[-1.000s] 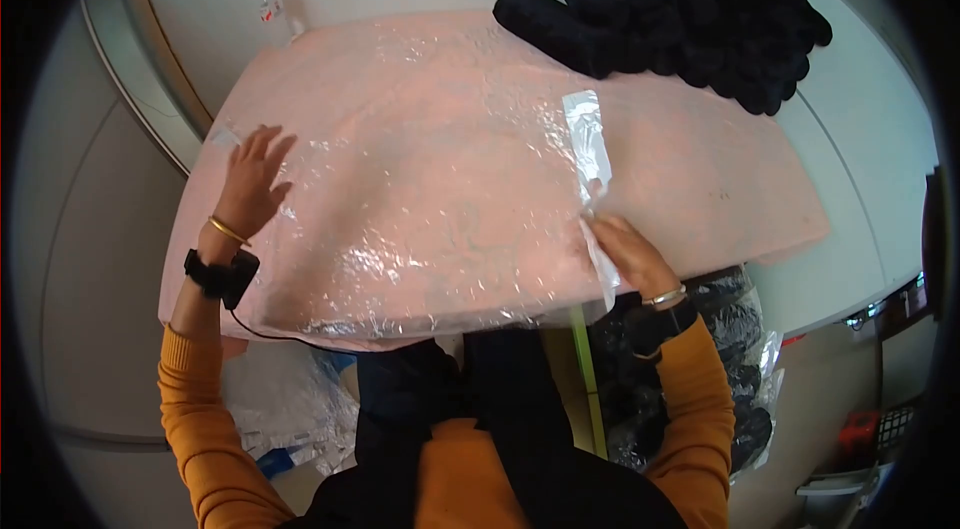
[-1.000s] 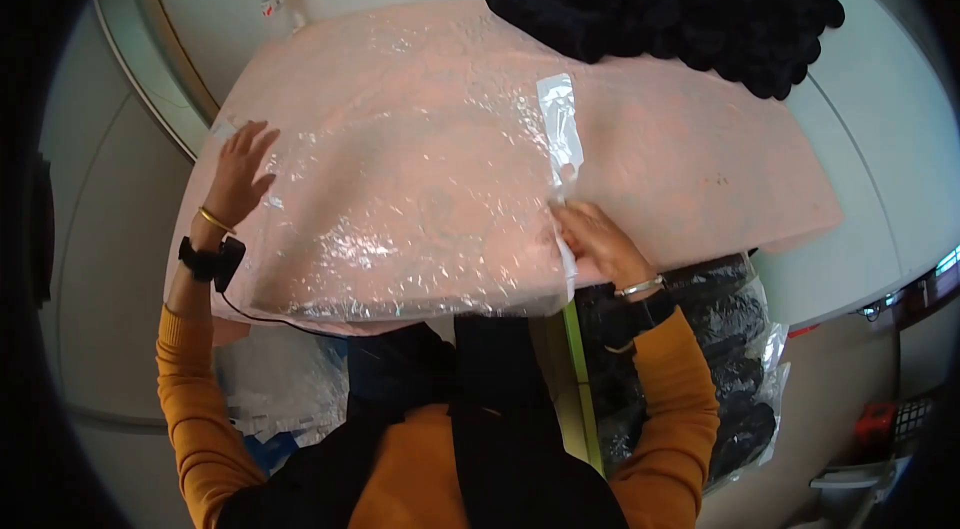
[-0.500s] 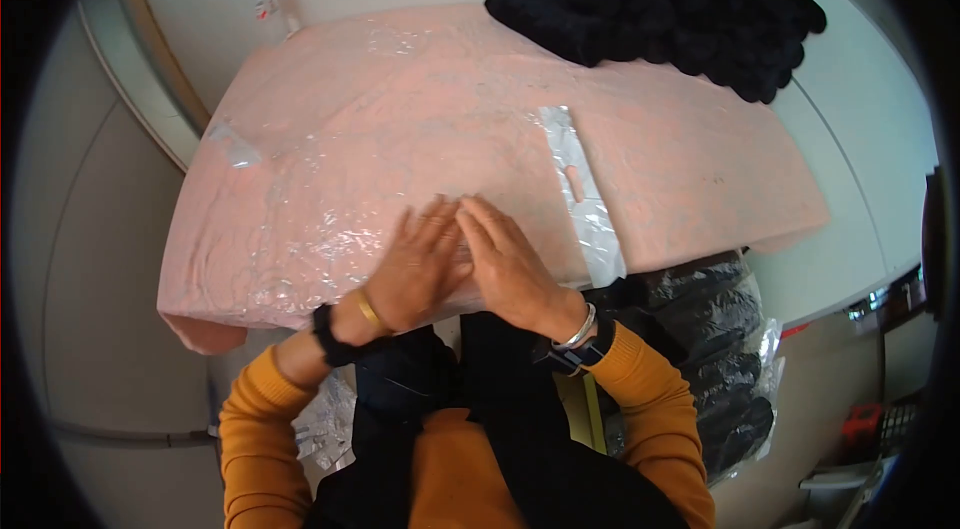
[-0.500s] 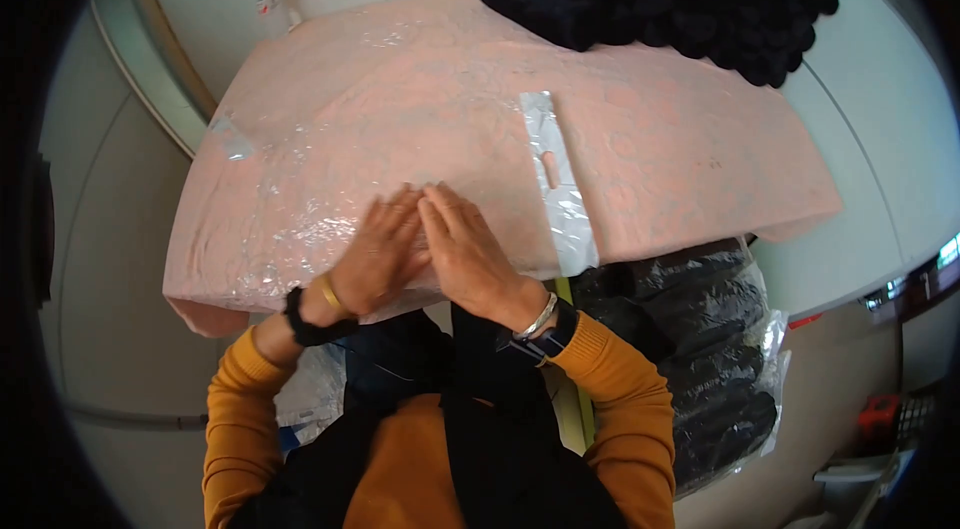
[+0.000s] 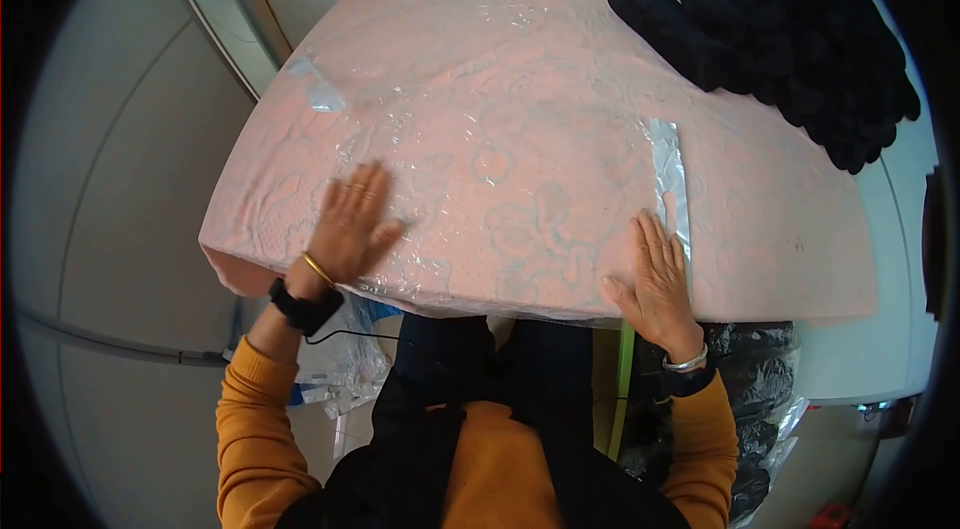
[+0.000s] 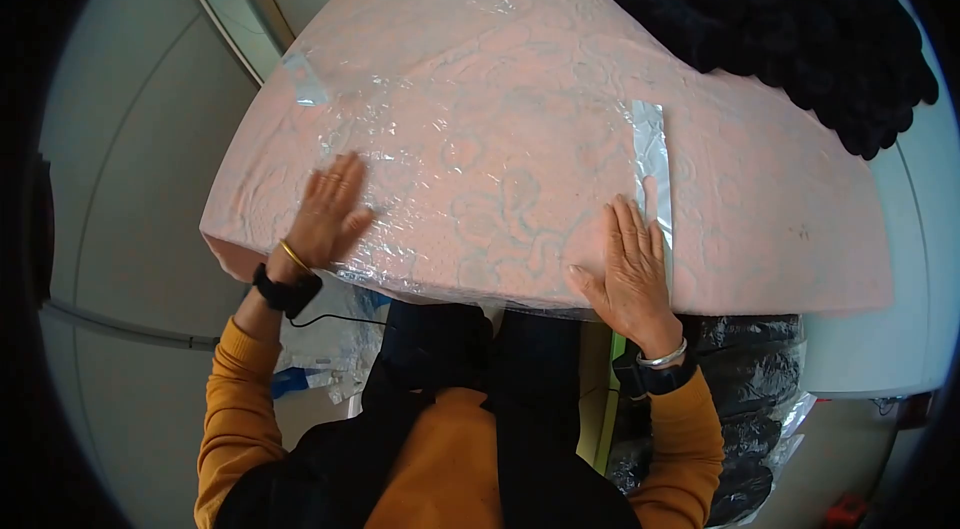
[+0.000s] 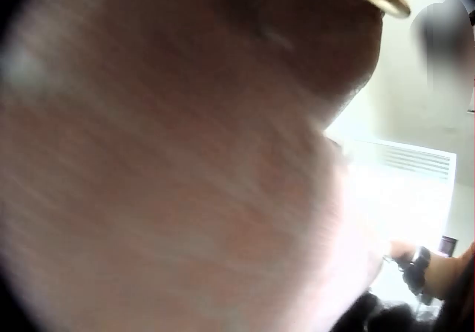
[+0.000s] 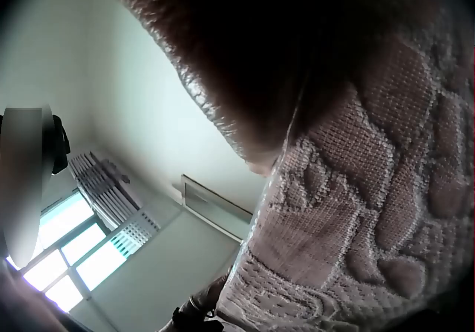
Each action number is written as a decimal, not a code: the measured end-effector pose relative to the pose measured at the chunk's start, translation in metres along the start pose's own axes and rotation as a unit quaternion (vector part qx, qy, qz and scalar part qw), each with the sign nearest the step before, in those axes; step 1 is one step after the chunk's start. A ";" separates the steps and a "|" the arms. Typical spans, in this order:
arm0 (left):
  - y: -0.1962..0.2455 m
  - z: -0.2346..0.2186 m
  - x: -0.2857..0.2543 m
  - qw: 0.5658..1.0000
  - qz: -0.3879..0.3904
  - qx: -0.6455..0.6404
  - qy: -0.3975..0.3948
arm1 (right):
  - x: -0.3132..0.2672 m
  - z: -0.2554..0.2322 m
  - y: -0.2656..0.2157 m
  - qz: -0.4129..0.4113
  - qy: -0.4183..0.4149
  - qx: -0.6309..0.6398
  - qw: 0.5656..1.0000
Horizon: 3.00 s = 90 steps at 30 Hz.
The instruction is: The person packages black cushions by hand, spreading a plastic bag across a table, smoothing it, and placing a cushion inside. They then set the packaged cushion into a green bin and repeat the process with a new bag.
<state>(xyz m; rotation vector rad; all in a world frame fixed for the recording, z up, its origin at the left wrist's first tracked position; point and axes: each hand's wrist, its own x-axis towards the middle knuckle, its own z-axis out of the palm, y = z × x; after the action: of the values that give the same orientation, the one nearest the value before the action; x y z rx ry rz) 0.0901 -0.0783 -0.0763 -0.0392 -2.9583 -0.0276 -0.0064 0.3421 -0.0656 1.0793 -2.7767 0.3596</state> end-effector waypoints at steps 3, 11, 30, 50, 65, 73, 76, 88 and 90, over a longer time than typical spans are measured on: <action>-0.026 -0.002 -0.004 0.999 -0.040 -0.003 -0.002 | 0.000 0.000 0.000 -0.001 0.004 -0.001 1.000; -0.047 -0.004 -0.018 0.990 -0.127 0.058 0.015 | -0.025 -0.013 0.024 -0.005 0.001 0.018 1.000; 0.168 0.024 0.016 0.968 0.213 -0.102 0.085 | 0.012 0.010 -0.039 -0.085 -0.014 0.007 0.996; -0.017 -0.013 -0.056 1.000 -0.010 -0.026 -0.013 | -0.030 -0.013 -0.006 -0.012 -0.043 -0.030 0.999; 0.184 -0.005 0.046 0.974 0.182 -0.131 0.017 | 0.047 0.006 -0.032 -0.114 -0.002 0.011 0.993; 0.100 -0.002 0.029 0.978 0.171 -0.077 -0.087 | 0.024 0.007 0.000 -0.008 -0.075 -0.014 0.997; 0.016 0.013 0.018 0.997 0.063 -0.011 -0.045 | 0.020 0.009 0.008 -0.014 -0.042 -0.024 0.999; -0.022 -0.034 -0.050 0.988 -0.104 0.013 -0.117 | -0.023 -0.015 -0.020 -0.043 -0.072 -0.010 0.996; -0.006 -0.060 -0.044 0.991 -0.098 0.019 -0.094 | -0.016 -0.029 -0.027 -0.049 -0.069 -0.015 0.996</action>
<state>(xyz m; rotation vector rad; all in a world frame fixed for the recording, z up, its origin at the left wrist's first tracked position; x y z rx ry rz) 0.1438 -0.0871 -0.0252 0.2675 -3.1379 0.0049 0.0254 0.3409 -0.0368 1.2728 -2.8240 0.2403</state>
